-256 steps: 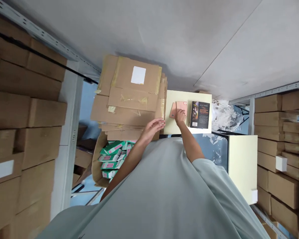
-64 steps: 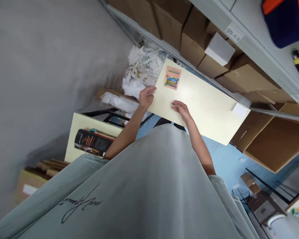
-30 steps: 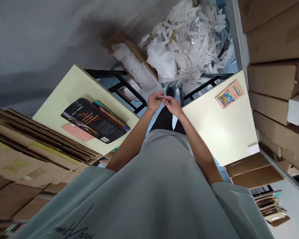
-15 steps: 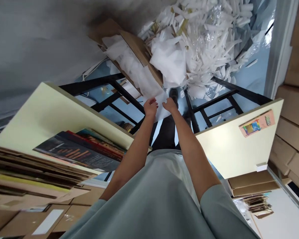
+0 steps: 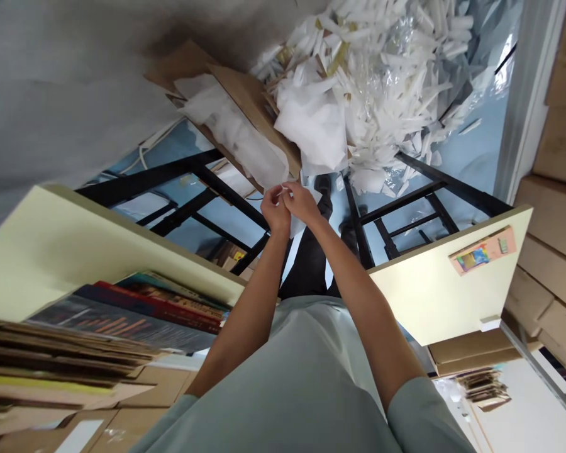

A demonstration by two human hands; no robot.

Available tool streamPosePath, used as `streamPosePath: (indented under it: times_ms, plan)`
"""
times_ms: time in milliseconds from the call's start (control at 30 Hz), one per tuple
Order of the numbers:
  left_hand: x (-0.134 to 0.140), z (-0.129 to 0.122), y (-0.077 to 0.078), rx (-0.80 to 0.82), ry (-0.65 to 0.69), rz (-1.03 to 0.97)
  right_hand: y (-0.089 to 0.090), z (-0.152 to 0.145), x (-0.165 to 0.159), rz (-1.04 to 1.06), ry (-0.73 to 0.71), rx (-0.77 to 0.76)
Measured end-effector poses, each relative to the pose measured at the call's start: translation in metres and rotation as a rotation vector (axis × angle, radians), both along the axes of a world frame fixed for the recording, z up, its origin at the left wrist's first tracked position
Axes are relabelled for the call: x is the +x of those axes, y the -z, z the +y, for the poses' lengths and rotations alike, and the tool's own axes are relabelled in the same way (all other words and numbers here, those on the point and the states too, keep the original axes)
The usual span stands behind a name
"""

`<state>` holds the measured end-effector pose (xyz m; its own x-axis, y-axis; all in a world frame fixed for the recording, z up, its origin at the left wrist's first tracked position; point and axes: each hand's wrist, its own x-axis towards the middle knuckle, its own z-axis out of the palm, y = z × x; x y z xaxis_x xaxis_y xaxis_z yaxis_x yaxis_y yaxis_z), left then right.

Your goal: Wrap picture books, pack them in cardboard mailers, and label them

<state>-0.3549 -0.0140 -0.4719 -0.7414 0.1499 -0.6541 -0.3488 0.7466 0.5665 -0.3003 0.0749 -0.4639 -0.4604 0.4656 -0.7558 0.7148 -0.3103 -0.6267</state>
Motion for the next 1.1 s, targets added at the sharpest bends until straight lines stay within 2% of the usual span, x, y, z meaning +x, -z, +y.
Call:
streamPosePath:
  times_ms: [133,233,300,400,567,633,700,800,867,967,1100]
  plan:
    - [-0.005,0.018,0.001,0.005,0.087,0.127,0.002,0.015,-0.001,0.001,-0.06,-0.001]
    - [-0.01,0.03,0.001,0.006,0.172,0.168,0.01,0.029,0.009,0.022,-0.087,0.093]
    - [-0.012,0.038,0.001,0.023,0.198,0.158,0.021,0.042,0.019,-0.032,-0.046,0.171]
    - [-0.014,0.048,0.004,0.08,0.199,0.112,0.048,0.068,0.034,-0.189,0.038,0.207]
    - [-0.009,0.059,0.02,0.151,0.184,0.035,0.102,0.102,0.055,-0.344,0.133,0.066]
    - [-0.004,0.059,0.028,0.162,0.192,0.036,0.117,0.104,0.06,-0.352,0.259,-0.039]
    - [0.0,0.057,0.033,0.16,0.199,0.03,0.127,0.102,0.061,-0.361,0.455,-0.172]
    - [0.006,0.051,0.034,0.15,0.194,0.015,0.135,0.095,0.059,-0.356,0.744,-0.292]
    - [0.009,0.048,0.032,0.143,0.181,0.005,0.135,0.092,0.057,-0.348,0.855,-0.296]
    - [0.013,0.046,0.027,0.143,0.167,-0.032,0.132,0.091,0.054,-0.334,0.934,-0.3]
    - [0.015,0.048,0.023,0.167,0.149,-0.063,0.126,0.091,0.051,-0.269,0.935,-0.356]
